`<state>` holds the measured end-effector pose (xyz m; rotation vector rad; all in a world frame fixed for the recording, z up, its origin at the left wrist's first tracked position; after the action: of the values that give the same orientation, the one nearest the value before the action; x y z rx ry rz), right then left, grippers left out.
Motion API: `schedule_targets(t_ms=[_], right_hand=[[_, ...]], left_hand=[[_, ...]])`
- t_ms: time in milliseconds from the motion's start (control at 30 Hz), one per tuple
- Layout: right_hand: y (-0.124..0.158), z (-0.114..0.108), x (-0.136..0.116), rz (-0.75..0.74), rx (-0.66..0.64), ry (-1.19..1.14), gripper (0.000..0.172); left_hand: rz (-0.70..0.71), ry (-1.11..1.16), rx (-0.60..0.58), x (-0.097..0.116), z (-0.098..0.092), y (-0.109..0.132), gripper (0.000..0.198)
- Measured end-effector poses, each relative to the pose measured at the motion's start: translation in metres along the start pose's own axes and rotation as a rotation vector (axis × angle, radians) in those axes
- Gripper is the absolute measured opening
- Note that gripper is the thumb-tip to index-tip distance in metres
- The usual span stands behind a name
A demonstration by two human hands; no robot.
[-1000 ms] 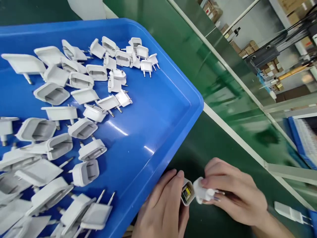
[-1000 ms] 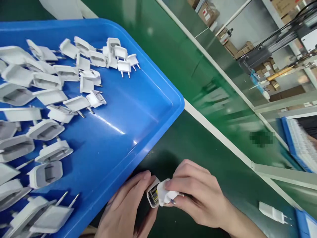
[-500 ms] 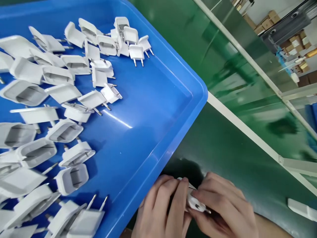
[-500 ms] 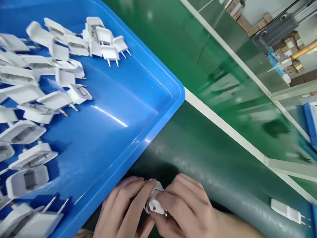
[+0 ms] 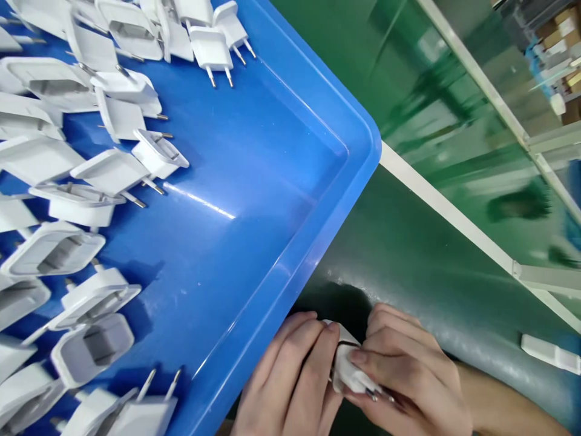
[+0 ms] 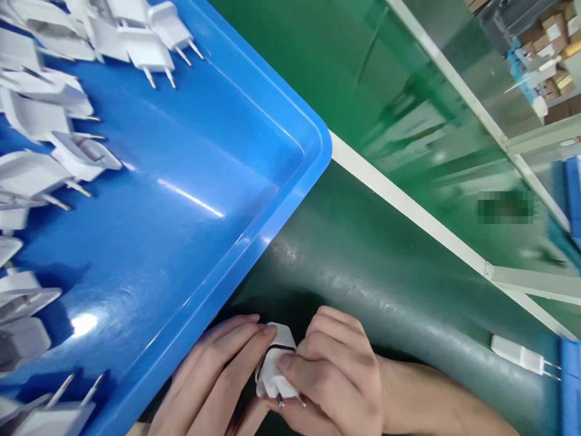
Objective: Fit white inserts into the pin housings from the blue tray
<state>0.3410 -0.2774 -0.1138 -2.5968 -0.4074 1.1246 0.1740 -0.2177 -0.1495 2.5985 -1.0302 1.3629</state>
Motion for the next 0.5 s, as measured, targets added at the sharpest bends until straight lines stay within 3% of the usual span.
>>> schedule_targets(t_ms=[200, 300, 400, 500], right_hand=[[0.006, 0.001, -0.004, -0.008, -0.008, 0.07, 0.032], [0.008, 0.004, -0.014, 0.071, 0.078, 0.145, 0.035], [0.007, 0.01, -0.023, 0.208, 0.196, 0.235, 0.032], [0.006, 0.014, -0.028, 0.294, 0.151, 0.28, 0.036]], left_hand=[[-0.024, 0.028, 0.123, 0.001, 0.014, 0.002, 0.036], [-0.034, 0.022, 0.123, 0.0, 0.012, 0.003, 0.034], [-0.024, -0.009, 0.058, 0.0, 0.003, 0.003, 0.029], [-0.013, -0.065, -0.076, 0.001, -0.006, 0.002, 0.027]])
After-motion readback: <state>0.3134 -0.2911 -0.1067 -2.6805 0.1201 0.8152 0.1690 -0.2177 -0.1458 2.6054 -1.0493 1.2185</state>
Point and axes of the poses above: each hand's wrist, its own y-axis away from the middle knuckle, its own z-axis out of the palm, x = y × z, the point moved 2 cm from there along -y, towards the middle knuckle, and after that the axes turned 4 degrees about -z, right-handed, at the moved point
